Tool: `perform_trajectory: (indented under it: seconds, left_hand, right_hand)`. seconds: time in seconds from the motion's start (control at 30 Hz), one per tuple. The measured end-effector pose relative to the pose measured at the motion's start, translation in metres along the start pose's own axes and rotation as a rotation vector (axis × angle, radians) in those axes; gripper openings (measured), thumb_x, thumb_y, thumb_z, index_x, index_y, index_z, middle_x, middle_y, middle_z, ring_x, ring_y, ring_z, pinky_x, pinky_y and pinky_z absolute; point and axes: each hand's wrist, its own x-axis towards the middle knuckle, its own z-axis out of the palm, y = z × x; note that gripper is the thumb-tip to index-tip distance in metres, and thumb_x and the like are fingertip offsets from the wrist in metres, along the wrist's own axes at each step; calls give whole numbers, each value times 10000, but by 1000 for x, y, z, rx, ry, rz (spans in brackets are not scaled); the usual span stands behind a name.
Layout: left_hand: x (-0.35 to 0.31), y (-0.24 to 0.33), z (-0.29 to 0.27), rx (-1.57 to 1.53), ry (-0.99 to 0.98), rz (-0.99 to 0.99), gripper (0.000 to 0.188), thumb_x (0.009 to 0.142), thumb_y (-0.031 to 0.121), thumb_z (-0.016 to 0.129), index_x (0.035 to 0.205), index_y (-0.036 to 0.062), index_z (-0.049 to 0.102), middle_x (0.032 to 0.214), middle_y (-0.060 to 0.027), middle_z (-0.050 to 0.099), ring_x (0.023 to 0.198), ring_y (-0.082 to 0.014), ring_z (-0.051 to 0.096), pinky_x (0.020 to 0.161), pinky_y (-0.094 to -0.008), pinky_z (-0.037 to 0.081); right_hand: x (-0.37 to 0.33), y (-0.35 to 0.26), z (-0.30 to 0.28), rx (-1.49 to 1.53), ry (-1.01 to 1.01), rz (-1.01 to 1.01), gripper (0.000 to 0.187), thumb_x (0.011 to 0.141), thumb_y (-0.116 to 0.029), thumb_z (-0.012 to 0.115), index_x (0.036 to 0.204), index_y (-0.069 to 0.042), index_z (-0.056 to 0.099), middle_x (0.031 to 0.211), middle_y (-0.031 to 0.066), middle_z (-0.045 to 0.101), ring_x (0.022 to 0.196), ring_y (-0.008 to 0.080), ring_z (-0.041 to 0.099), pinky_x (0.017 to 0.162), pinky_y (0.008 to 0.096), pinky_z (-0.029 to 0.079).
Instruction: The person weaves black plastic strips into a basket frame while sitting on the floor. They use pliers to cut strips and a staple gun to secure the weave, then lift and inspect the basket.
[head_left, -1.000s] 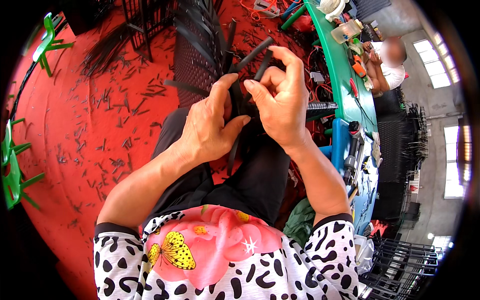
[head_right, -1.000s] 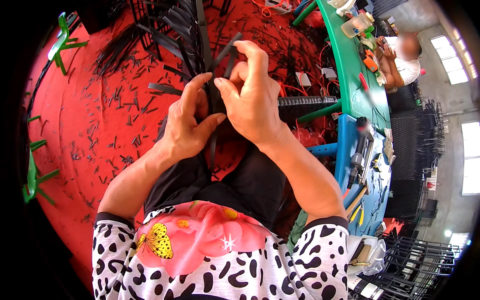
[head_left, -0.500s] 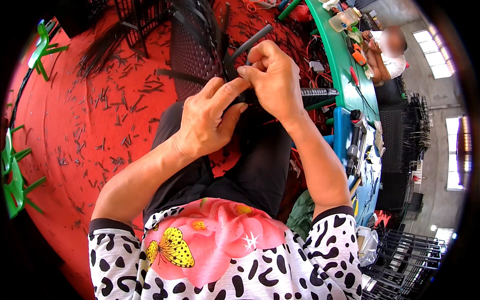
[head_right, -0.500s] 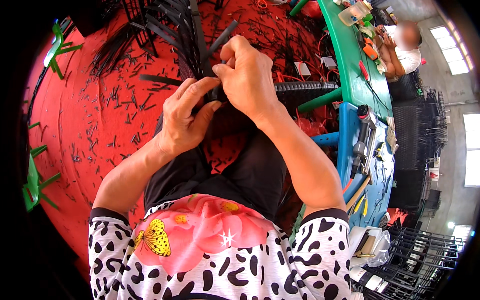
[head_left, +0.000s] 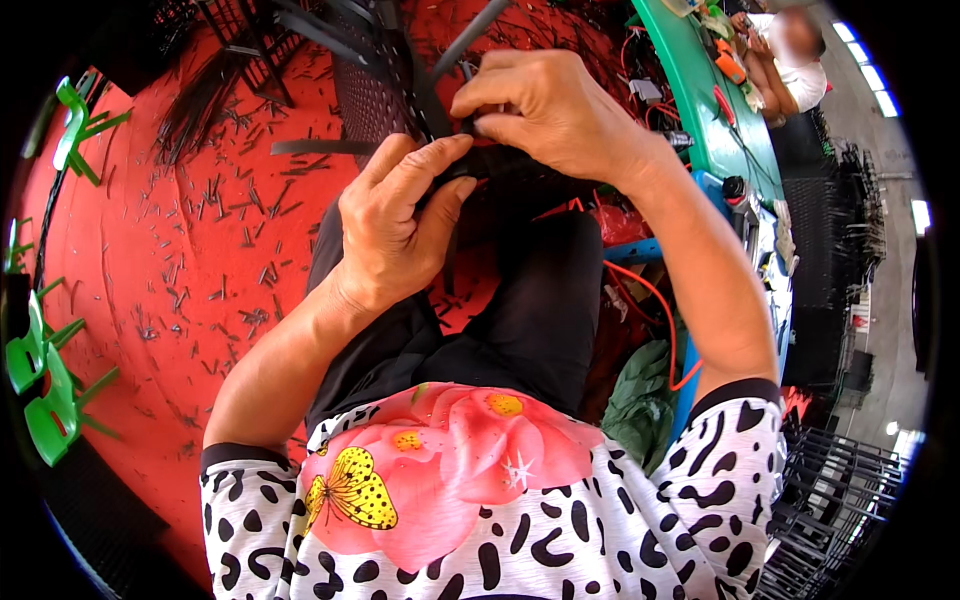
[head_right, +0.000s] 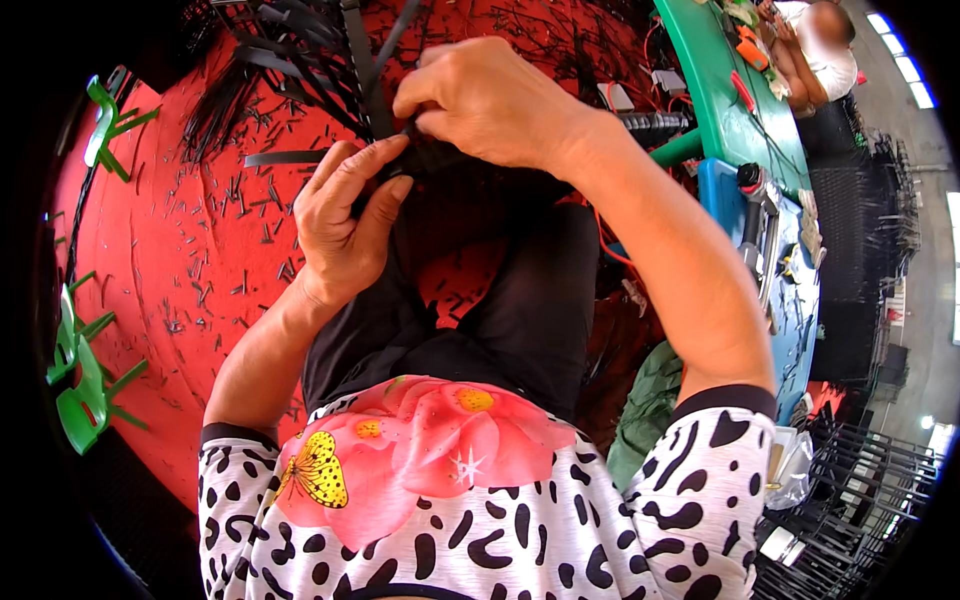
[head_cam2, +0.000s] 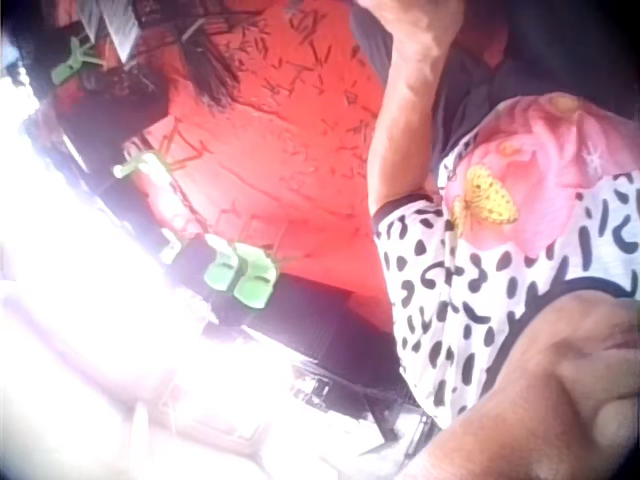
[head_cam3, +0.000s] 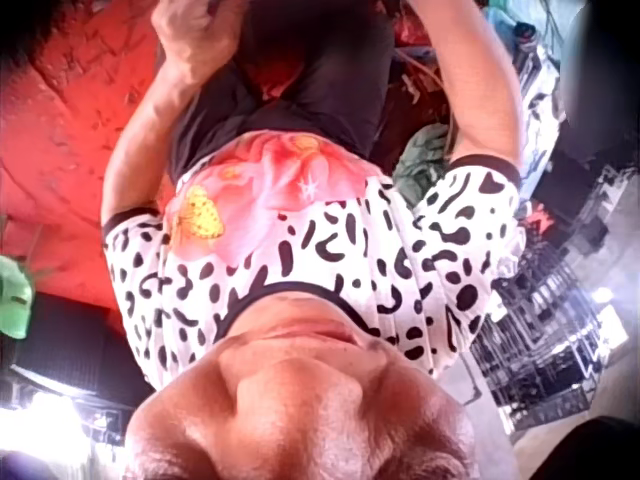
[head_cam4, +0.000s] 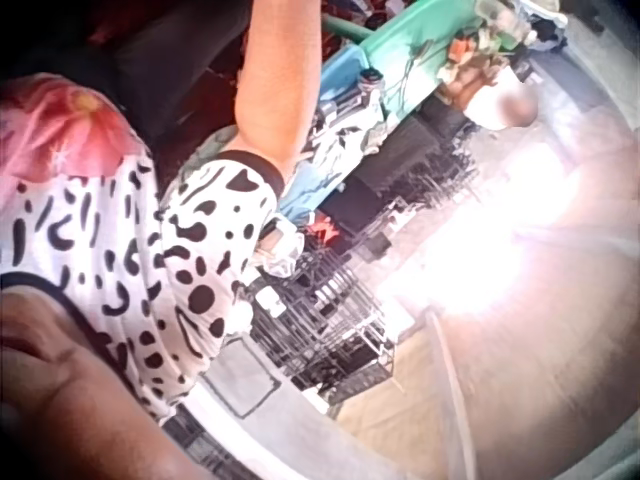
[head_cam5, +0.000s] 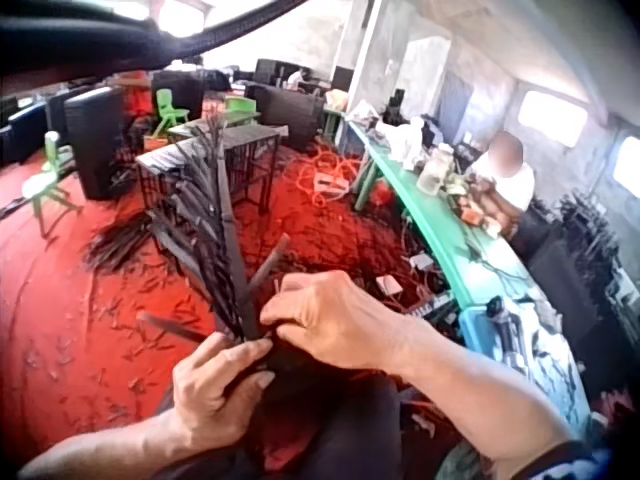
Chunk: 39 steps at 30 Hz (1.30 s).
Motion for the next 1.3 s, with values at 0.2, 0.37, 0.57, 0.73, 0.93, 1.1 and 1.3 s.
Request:
perform_trajectory:
  seconds: [0.2,0.37,0.57,0.73,0.93,1.1,1.3]
  left_hand:
    - [-3,1,-2,-2,-20,3,323,723,-38,694,1040,-4,636,707,-87,507,545,-182,478,493,-269,403]
    - [-1,4,-5,-9,-49,-3,328,711,-46,698,1032,-20,636,713,-84,536,543,-168,486,504,-256,412]
    - [-2,1,-5,8,-72,38,323,712,-41,696,1029,-36,635,696,-81,536,543,-157,477,503,-243,404]
    - [-7,3,-9,22,-66,70,314,717,-17,703,1023,-40,639,683,-75,522,544,-156,462,499,-243,398]
    - [-6,5,-11,33,-64,67,294,724,-8,702,1009,-45,645,678,-71,515,539,-144,455,491,-242,391]
    - [-8,5,-10,35,-61,80,289,730,0,703,1009,-46,645,675,-70,505,538,-144,454,489,-244,389]
    - [-5,5,-9,35,-74,66,279,743,9,702,1010,-47,645,675,-75,505,536,-147,454,489,-244,387]
  right_hand:
    - [13,1,-9,-210,-121,-256,111,722,-77,605,808,-9,619,703,126,535,666,304,570,605,370,449]
    - [14,-2,-6,83,-195,5,124,698,-70,572,744,44,586,625,156,544,605,297,561,584,361,428]
    - [13,-7,-13,331,-274,193,183,663,-19,555,802,31,663,738,173,651,707,260,642,653,357,493]
    - [24,-15,-10,489,-438,502,190,657,2,553,803,8,675,689,118,642,644,214,596,584,347,469]
    - [30,-25,-12,497,-499,692,198,663,2,542,807,-3,677,693,102,637,641,201,572,558,349,454]
    - [27,-23,-12,503,-492,683,196,667,-6,543,809,-8,678,705,99,637,649,203,570,554,355,450]
    - [27,-25,-16,509,-438,673,192,672,-16,545,812,-15,678,720,94,638,658,205,567,550,363,446]
